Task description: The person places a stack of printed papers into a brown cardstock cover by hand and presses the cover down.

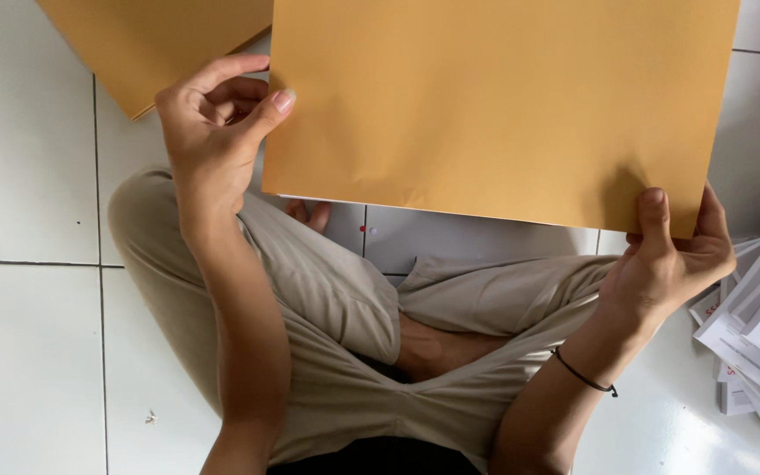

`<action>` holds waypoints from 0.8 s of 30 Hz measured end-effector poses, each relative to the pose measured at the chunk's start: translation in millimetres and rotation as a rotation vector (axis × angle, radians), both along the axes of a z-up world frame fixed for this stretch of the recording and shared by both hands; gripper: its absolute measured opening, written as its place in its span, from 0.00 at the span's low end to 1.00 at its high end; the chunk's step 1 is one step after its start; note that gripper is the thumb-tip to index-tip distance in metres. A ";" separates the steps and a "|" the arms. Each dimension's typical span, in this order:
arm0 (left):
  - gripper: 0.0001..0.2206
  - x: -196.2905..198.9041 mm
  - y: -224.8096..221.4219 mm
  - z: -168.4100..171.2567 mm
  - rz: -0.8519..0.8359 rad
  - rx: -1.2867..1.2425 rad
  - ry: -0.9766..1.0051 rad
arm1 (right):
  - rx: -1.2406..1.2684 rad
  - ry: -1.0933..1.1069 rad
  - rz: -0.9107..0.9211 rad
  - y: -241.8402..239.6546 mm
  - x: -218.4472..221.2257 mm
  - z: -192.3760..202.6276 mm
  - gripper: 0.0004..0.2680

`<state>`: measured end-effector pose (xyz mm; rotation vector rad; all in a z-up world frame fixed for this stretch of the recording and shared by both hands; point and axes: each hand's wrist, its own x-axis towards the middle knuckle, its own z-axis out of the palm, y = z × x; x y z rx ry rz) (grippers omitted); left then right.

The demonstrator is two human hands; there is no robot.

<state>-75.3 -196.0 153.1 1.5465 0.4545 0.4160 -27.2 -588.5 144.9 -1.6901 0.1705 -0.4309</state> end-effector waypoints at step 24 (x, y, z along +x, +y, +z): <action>0.22 -28.0 4.7 21.4 -0.187 0.213 0.010 | 0.006 -0.092 0.014 -17.5 4.1 -22.6 0.17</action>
